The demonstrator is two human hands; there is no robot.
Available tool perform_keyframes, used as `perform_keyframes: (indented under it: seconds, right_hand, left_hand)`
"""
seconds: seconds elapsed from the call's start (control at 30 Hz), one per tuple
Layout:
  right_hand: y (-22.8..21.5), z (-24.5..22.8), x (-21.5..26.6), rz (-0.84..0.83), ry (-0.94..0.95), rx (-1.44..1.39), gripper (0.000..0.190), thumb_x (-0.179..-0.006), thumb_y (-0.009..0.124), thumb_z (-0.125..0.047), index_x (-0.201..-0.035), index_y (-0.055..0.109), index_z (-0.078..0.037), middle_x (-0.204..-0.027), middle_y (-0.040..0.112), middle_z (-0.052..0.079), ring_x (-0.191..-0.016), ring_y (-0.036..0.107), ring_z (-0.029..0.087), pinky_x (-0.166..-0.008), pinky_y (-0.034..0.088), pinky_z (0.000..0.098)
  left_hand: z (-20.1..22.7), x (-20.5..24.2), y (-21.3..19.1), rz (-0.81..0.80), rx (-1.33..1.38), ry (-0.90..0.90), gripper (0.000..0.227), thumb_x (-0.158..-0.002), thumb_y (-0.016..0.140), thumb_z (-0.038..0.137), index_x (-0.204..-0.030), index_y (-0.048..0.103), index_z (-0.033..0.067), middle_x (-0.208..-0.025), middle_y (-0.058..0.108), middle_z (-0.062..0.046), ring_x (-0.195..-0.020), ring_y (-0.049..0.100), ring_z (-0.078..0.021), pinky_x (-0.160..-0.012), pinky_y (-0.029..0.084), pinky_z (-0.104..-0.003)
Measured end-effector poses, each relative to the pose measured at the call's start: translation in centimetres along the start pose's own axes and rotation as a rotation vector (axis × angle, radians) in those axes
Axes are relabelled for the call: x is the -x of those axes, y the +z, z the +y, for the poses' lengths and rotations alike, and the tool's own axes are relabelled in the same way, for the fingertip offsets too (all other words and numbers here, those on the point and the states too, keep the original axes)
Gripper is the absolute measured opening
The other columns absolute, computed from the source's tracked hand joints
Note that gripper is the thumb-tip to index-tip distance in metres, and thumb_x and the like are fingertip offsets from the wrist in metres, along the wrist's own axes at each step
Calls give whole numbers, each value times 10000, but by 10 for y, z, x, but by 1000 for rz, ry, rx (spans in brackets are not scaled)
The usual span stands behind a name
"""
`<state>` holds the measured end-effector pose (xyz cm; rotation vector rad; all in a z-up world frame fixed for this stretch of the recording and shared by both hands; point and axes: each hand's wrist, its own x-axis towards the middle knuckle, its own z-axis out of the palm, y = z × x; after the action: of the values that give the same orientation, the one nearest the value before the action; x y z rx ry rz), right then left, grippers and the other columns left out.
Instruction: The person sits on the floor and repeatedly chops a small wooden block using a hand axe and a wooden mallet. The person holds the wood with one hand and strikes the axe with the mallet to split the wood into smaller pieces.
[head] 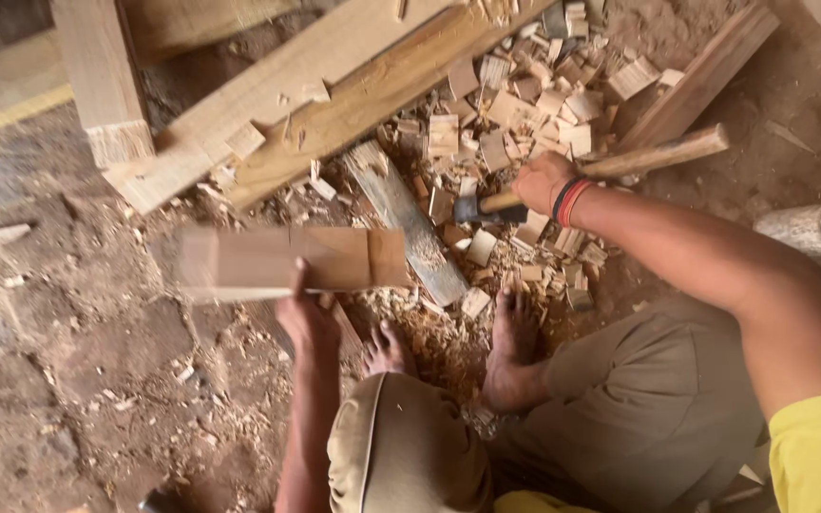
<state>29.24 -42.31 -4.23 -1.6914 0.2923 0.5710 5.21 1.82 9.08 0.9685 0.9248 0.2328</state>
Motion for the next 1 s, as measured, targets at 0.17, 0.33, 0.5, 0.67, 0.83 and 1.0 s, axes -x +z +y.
perform_keyframes:
  seconds: [0.17, 0.33, 0.5, 0.67, 0.83, 1.0]
  right_hand:
    - [7, -1, 6, 137, 242, -350, 241, -961, 563, -80, -747, 494, -170, -762, 481, 15, -739, 503, 175, -710, 450, 343]
    - [-1, 3, 6, 145, 265, -317, 189, -956, 580, -109, -783, 540, -172, -798, 523, 23, -775, 537, 181, -734, 469, 348]
    - [0, 2, 8, 109, 221, -51, 138, -952, 596, -137, -818, 585, -174, -834, 565, 30, -812, 570, 186, -757, 488, 352]
    - [2, -11, 11, 33, 34, 759, 95, -947, 613, -166, -854, 631, -177, -869, 606, 38, -848, 604, 192, -781, 507, 356]
    - [9, -18, 23, -122, -116, 1440, 73, -942, 629, -195, -889, 677, -179, -905, 648, 45, -884, 638, 198, -804, 526, 360]
    - [19, -52, 37, -222, -223, 1802, 89, -938, 645, -224, -925, 722, -181, -941, 690, 52, -920, 671, 204, -827, 545, 365]
  left_hand:
    - [-65, 21, 0, -98, 1, -325, 289, -968, 603, 192, -1135, 631, -42, -873, 699, -140, -723, 679, -196, -620, 594, -346]
    - [-103, 20, 2, -476, -1090, -53, 401, -979, 666, 389, -1204, 701, 59, -952, 767, -113, -765, 747, -218, -666, 646, -347]
    - [-42, -19, 4, -408, -2001, 504, 1186, -756, 818, 606, -1624, 141, 166, -1665, 170, -223, -1516, 242, -413, -1168, 238, -658]
    - [-11, -34, 0, -493, -2023, 247, 1379, -668, 902, 549, -1692, 20, 276, -1754, 66, -115, -1557, 120, -390, -1220, 97, -703]
    - [-25, -45, -12, -476, -1982, 699, 1153, -789, 831, 472, -1623, 70, 239, -1668, 215, -145, -1527, 203, -400, -1194, 124, -747]
    - [-40, -21, -8, -501, -2290, 919, 971, -881, 694, 203, -1639, 87, 193, -1626, 287, -181, -1422, 342, -393, -1105, 232, -673]
